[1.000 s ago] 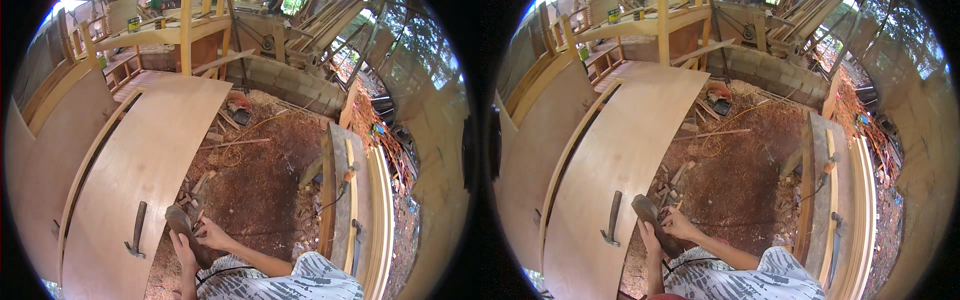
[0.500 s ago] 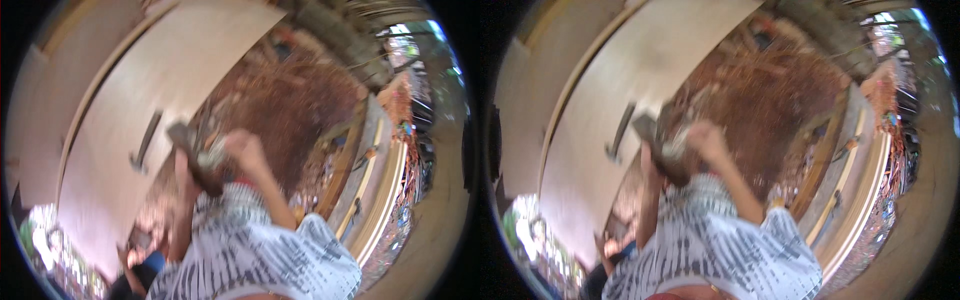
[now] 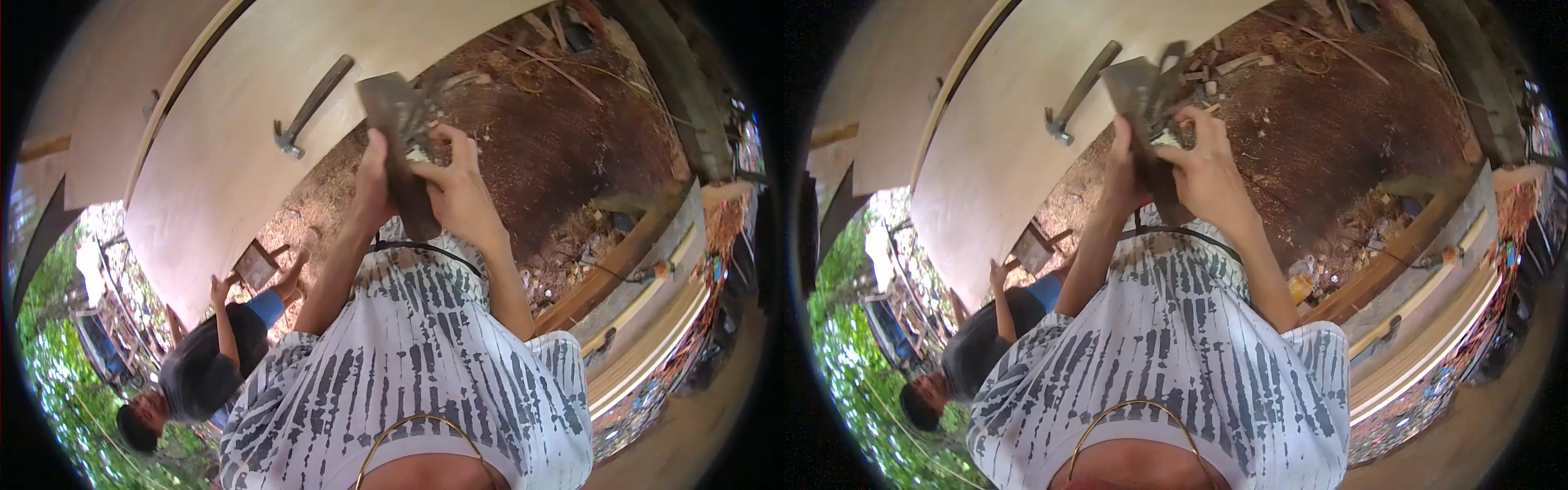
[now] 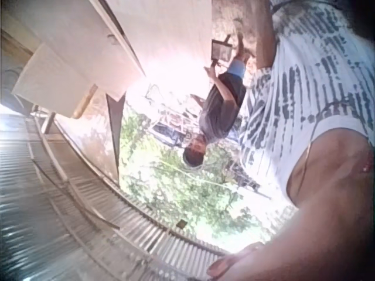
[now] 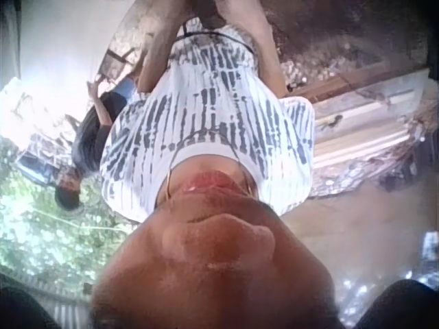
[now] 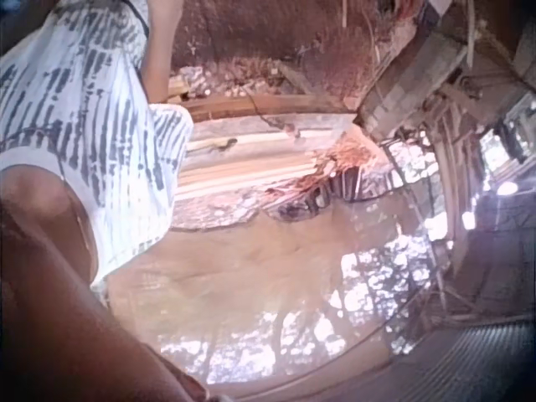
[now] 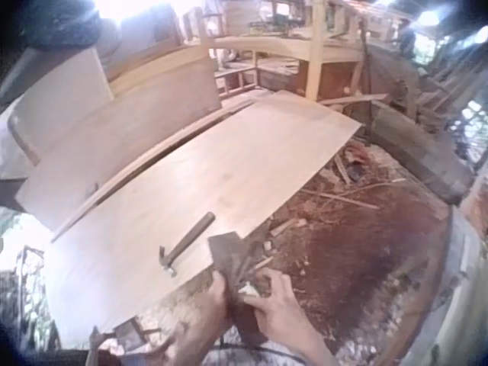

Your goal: The person uses a hand plane to shave the edge of a wooden board, then hammers a small wooden strip onto the edge before lifting and moving the board.

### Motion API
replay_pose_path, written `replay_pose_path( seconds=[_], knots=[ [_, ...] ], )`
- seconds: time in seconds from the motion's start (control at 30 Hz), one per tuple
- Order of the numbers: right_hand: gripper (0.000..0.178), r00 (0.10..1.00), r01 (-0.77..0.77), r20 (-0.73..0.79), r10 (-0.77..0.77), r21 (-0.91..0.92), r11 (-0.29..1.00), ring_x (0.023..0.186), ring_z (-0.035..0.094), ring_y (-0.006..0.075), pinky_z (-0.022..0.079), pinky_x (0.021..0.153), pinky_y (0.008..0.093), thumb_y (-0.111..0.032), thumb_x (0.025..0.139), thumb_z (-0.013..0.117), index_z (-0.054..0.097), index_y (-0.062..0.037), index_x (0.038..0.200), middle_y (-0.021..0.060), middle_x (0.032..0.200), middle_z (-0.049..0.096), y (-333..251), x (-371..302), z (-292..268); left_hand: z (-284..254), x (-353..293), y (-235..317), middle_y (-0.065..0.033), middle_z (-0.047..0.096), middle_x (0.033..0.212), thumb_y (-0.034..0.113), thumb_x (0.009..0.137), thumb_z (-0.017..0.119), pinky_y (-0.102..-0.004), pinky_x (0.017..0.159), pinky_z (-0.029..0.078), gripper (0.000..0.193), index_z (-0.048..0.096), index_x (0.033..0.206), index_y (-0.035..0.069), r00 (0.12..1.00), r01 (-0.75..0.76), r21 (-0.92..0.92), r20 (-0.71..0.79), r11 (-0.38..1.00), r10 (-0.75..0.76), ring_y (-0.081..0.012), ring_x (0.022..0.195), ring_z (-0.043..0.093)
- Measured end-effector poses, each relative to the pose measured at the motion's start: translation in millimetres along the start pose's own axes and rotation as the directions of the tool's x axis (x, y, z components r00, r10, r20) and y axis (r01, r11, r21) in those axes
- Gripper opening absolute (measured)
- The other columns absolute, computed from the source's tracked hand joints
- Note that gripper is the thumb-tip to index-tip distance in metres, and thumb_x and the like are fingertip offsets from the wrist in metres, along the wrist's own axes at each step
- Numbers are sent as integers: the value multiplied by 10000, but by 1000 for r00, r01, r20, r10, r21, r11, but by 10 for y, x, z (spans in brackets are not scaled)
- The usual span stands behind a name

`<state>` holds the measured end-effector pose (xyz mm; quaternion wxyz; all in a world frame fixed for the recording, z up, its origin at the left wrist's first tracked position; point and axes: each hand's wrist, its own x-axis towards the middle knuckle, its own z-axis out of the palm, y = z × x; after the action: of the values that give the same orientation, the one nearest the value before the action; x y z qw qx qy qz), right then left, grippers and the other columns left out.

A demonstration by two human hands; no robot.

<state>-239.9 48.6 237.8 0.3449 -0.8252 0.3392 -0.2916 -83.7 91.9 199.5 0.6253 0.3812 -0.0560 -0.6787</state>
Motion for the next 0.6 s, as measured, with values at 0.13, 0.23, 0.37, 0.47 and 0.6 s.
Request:
replay_pose_path(
  seconds=[0.13, 0.23, 0.37, 0.47, 0.6],
  knots=[
    [305, 993, -106, -81, 85, -320, 941, 1272, 470, 410, 422, 1072, 484, -43, 857, 635, 738, -48, 1144, 193, 1339, 554, 29, -79, 7, -73, 25, -80, -54, 605, 1165, 425, 1096, 473, -318, 851, 517, 468, 505, 1392, 64, 976, -125, 235, -147, 964, 162, -136, 998, 588],
    [377, 970, -242, -99, 223, -270, 932, 1271, 490, 398, 424, 1076, 478, -97, 909, 651, 658, -15, 1277, 204, 1342, 557, 301, -292, -76, -36, -17, -48, -47, 597, 1181, 422, 1098, 472, -302, 868, 502, 479, 496, 1400, 52, 953, -155, 276, -213, 949, 218, -122, 1019, 573],
    [759, 857, -515, 331, 395, 570, 640, 1304, 528, 326, 436, 1085, 427, -224, 913, 747, 380, 13, 1534, 212, 1397, 547, 611, -559, 231, -107, 40, -256, -39, 545, 1343, 493, 1088, 464, -340, 1051, 445, 571, 434, 1472, 72, 973, -172, 264, -106, 949, 206, -166, 1208, 521],
    [793, 841, -541, 306, 447, 439, 718, 1193, 602, 273, 500, 994, 375, -206, 891, 757, 318, 48, 1501, 201, 1336, 570, 522, -609, 575, -146, -15, -438, -165, 427, 1546, 457, 1069, 531, -379, 1173, 337, 690, 294, 1593, 77, 986, -79, 489, -92, 869, 141, -236, 1441, 394],
    [646, 624, -691, 576, 529, 722, 29, 821, 703, 234, 598, 687, 362, -135, 879, 710, 376, 37, 1404, 171, 1084, 644, 679, -705, 542, -558, -89, -380, -198, 572, 1432, 351, 994, 673, -404, 1161, 368, 602, 482, 1493, 74, 1000, 17, 744, -16, 668, -7, -283, 1398, 485]
  ],
)
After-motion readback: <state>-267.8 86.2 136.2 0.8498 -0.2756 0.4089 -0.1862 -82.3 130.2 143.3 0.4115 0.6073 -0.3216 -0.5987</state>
